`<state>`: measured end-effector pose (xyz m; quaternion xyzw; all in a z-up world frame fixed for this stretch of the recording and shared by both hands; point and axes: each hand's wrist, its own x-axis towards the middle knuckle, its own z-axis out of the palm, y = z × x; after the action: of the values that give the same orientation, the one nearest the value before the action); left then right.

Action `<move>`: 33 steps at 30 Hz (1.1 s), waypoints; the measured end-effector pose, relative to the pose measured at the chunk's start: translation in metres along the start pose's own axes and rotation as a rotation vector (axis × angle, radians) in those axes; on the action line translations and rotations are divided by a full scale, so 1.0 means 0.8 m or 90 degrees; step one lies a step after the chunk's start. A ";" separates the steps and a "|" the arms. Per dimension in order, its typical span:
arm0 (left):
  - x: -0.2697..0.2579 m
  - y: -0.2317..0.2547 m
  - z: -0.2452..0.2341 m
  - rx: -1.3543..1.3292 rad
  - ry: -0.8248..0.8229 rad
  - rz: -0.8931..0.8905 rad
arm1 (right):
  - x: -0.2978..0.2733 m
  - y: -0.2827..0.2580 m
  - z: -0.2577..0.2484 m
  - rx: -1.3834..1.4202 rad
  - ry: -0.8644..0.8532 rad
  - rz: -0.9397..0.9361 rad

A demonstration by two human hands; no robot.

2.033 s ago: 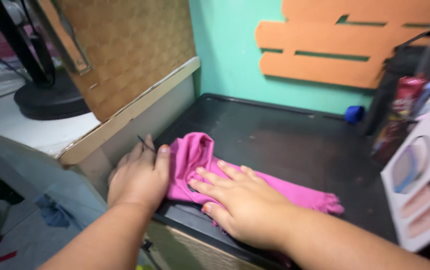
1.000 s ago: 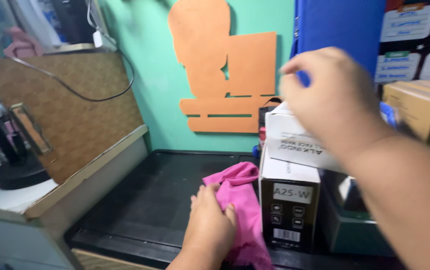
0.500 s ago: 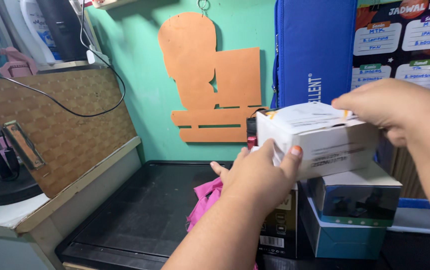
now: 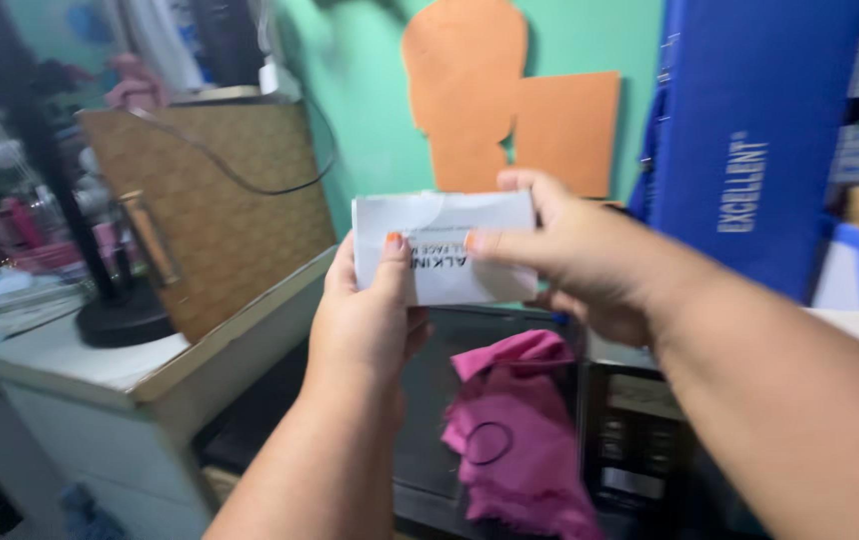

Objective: The person wipes several small product boxes and a black surface with a pink cloth, then arranges notebooks in a holder. The person handles boxes labeled Omicron and Alkindo, wipes the surface, and stacks notebooks in a white holder.

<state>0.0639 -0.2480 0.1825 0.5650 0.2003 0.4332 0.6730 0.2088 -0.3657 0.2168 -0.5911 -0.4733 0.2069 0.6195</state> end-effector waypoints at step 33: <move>0.166 -0.217 -0.096 0.574 0.178 -0.020 | 0.070 0.309 0.109 -0.336 0.274 0.096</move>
<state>0.1398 -0.0928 0.0283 0.7339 0.4656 0.3652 0.3336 0.2371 -0.2202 -0.0066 -0.7943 -0.3240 -0.0069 0.5138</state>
